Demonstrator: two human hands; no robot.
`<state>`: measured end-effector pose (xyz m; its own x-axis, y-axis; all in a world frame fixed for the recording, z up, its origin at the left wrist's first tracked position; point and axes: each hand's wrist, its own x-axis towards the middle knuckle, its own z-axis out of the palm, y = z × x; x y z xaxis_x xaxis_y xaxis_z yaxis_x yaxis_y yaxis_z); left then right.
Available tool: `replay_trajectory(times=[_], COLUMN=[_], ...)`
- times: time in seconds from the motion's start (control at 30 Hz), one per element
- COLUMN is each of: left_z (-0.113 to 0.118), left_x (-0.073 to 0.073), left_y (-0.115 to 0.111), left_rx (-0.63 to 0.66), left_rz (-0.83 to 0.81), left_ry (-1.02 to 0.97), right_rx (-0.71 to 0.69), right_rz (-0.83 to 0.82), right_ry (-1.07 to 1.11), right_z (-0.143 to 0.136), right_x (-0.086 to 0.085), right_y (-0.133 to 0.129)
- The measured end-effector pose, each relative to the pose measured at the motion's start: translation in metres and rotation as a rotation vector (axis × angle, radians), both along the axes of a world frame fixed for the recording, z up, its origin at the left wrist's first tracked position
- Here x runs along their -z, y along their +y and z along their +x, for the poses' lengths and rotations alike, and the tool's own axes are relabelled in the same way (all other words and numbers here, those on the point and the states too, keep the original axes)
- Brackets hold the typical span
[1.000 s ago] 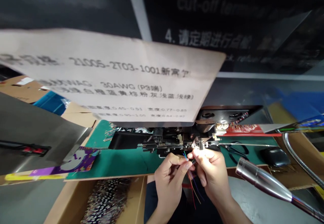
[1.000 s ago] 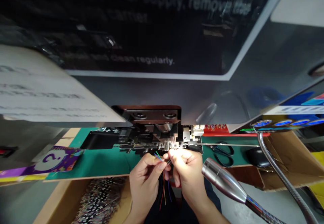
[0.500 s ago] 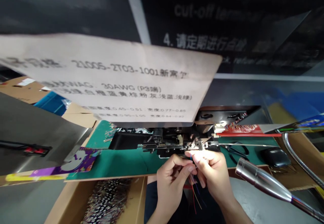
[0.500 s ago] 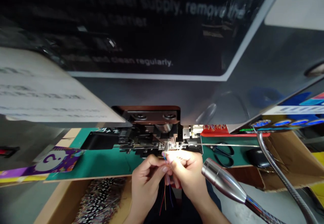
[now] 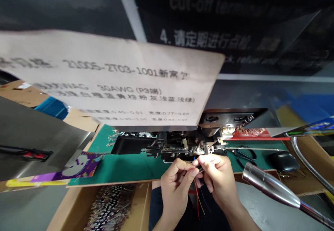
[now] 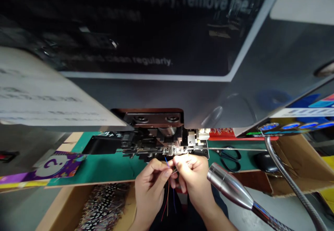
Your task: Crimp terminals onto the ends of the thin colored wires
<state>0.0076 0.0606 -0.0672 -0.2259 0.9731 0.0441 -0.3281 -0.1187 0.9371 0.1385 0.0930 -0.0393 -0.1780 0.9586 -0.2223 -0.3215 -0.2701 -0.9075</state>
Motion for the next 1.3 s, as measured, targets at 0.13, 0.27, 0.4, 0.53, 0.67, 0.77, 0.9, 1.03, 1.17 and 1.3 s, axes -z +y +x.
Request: replay_trajectory(times=[0.13, 0.27, 0.4, 0.53, 0.67, 0.77, 0.9, 1.03, 1.17, 1.3], left_z=[0.001, 0.001, 0.001, -0.001, -0.003, -0.004, -0.003, -0.004, -0.005, -0.005], left_x=[-0.003, -0.004, -0.005, -0.007, -0.008, -0.008, -0.010, -0.008, -0.006, -0.007], left_y=[0.002, 0.002, 0.002, 0.003, 0.002, 0.002, 0.004, 0.005, 0.004, 0.005], left_rx=[-0.016, -0.027, -0.012, 0.041, 0.058, 0.033, -0.021, -0.028, -0.023, -0.036], left_rz=[0.000, -0.018, -0.045, -0.078, -0.102, -0.083, -0.051, -0.068, -0.066, -0.053], left_ry=[0.008, 0.011, 0.018, 0.024, 0.061, 0.093, 0.107, 0.144, 0.152, 0.147], right_rx=[0.016, 0.025, 0.014, -0.006, -0.014, -0.019, -0.010, 0.008, 0.001, -0.003], right_rz=[-0.008, -0.002, 0.020, 0.062, 0.080, 0.087, 0.029, 0.014, 0.032, 0.042], right_ry=[0.010, -0.009, -0.077, -0.166, -0.156, -0.107, -0.028, -0.015, -0.050, -0.079], right_z=[0.000, -0.001, 0.001, 0.002, 0.002, 0.002, 0.000, -0.001, 0.000, 0.001], right_x=[0.002, 0.001, -0.002, -0.009, -0.011, -0.006, 0.001, 0.002, 0.001, 0.001], right_y=[0.000, 0.000, 0.001, -0.001, -0.001, 0.000, 0.000, 0.001, 0.001, 0.001])
